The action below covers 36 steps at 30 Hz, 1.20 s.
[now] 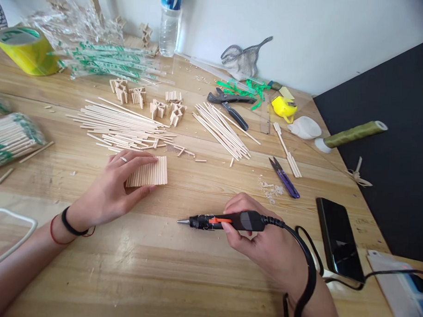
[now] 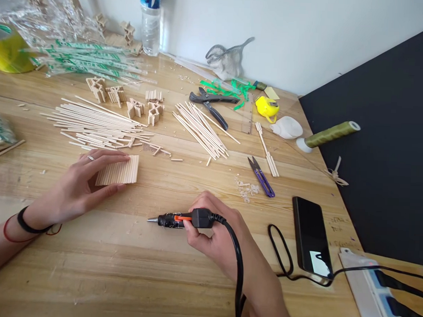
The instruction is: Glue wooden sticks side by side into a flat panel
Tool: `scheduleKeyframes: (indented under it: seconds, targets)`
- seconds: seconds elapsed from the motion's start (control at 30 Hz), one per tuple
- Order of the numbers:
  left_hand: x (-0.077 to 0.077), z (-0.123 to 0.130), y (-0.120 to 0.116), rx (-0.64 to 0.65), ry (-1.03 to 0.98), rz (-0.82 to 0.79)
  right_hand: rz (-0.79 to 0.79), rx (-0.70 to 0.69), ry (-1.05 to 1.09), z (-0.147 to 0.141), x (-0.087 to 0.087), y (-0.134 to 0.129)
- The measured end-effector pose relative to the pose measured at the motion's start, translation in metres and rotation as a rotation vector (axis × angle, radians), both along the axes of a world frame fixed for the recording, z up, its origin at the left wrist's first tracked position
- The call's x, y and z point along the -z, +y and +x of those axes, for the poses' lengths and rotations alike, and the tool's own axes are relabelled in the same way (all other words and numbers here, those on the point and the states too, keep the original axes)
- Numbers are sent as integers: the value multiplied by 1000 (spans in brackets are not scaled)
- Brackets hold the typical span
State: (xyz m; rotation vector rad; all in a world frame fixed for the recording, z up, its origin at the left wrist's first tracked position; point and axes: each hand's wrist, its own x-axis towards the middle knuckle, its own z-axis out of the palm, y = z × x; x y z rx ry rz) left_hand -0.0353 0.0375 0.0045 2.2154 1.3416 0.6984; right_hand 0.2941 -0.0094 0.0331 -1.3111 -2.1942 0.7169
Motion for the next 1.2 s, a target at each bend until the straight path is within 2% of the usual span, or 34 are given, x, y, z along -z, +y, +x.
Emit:
scheduleKeyframes:
  seconds: [0.4,1.2]
  targets:
    - [0,-1,0,11,-2,11,64,55,2,-1,1,2]
    - [0,-1,0,10,6,7,62,73,-37,-1,3,1]
